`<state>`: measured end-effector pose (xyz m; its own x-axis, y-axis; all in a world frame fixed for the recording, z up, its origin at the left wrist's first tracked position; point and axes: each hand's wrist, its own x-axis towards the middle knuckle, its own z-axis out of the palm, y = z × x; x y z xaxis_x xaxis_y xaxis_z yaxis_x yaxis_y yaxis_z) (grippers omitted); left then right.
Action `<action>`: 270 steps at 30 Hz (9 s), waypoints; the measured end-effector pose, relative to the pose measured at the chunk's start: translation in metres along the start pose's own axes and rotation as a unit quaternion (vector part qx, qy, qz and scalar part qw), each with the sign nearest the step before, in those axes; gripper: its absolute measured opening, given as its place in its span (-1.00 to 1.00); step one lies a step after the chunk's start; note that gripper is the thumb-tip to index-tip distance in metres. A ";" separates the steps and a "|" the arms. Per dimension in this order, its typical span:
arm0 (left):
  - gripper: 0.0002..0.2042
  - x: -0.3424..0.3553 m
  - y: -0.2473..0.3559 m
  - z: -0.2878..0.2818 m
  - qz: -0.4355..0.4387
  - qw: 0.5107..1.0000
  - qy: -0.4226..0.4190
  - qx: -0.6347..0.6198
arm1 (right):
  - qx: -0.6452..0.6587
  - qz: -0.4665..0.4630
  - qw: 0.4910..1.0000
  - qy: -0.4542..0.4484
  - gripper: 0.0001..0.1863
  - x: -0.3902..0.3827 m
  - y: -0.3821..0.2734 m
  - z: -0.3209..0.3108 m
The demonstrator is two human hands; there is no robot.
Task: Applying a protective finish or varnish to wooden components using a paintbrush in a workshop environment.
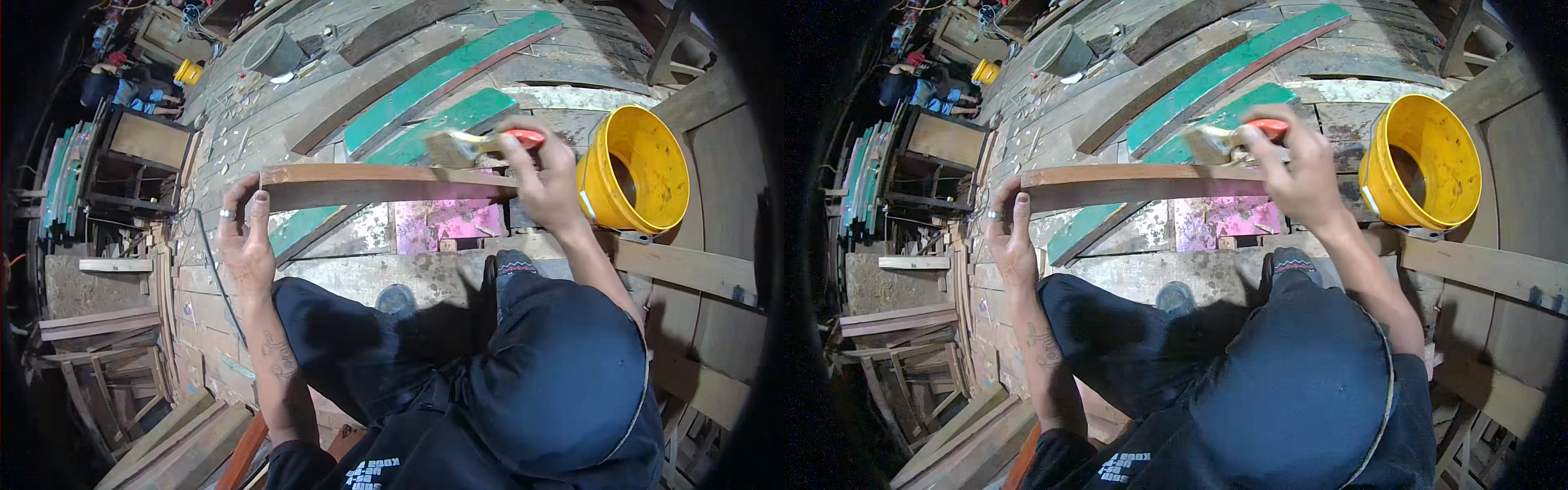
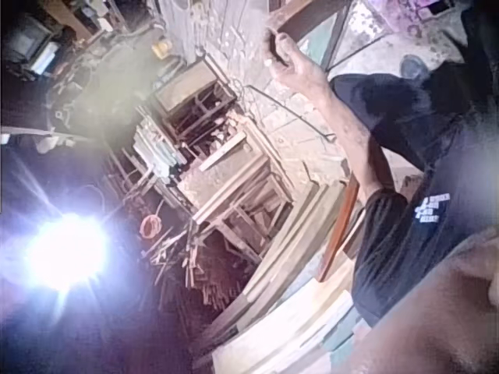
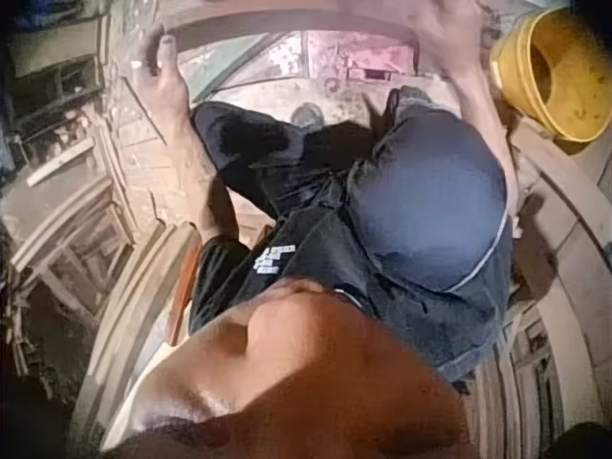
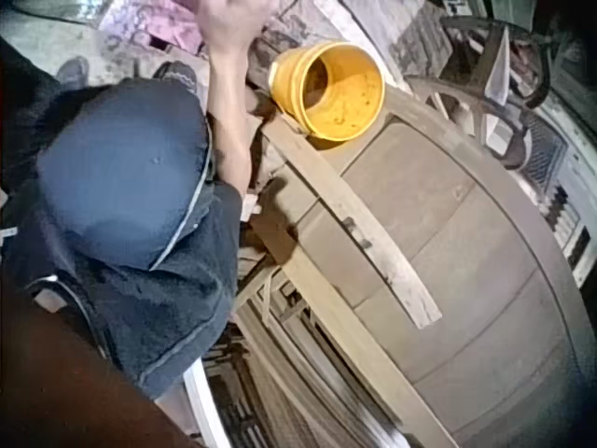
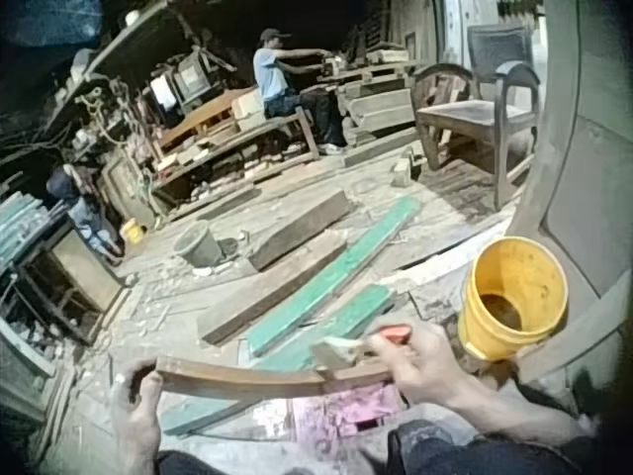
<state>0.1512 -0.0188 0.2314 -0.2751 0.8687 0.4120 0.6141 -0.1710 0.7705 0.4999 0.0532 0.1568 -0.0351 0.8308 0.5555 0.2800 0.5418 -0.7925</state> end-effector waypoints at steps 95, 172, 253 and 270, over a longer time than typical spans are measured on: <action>-0.72 0.008 -0.013 -0.003 -0.127 0.988 0.041 -0.079 | -0.025 0.173 0.984 -0.045 -0.82 -0.088 0.116 -0.053; -0.60 0.005 -0.001 0.003 -0.107 0.991 0.027 -0.072 | 0.209 -0.084 0.970 -0.092 -0.77 0.085 -0.092 0.093; -0.32 0.091 0.086 -0.018 0.267 0.898 -0.349 -0.027 | 0.086 0.221 0.882 0.408 -0.57 -0.075 0.075 -0.243; -0.43 0.071 0.051 -0.038 0.247 0.947 -0.111 0.175 | -0.228 0.333 0.903 0.147 -0.72 -0.063 0.161 -0.268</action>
<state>0.1348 0.0165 0.3183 0.2481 0.8059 0.5376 0.8453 -0.4511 0.2862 0.8044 0.0535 0.0617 0.5236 0.8472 0.0900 0.5131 -0.2292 -0.8271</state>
